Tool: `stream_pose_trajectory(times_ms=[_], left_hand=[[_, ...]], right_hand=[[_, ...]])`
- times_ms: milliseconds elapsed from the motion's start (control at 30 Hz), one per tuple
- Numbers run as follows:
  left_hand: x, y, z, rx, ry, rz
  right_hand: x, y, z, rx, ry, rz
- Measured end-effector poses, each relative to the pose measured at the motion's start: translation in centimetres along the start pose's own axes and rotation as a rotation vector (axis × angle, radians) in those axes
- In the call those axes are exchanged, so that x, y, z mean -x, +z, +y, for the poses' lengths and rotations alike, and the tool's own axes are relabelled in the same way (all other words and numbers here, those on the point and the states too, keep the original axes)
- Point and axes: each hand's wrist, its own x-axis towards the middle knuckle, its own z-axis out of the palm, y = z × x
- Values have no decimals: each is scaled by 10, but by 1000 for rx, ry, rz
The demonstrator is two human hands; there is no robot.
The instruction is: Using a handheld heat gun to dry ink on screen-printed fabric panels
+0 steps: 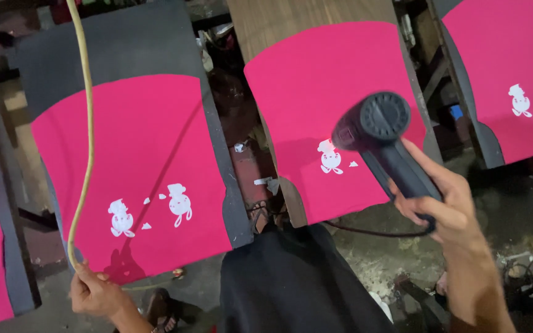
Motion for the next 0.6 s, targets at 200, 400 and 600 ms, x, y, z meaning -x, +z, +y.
stream_pose_trajectory(times_ms=[200, 400, 600], left_hand=[[1, 8, -9, -64, -9, 37], [3, 9, 52, -77, -229, 17], [3, 15, 33, -19, -56, 53]], right_hand=[[-4, 8, 16, -184, -9, -38], [12, 1, 5, -130, 40, -53], [1, 17, 5, -78, 12, 78]])
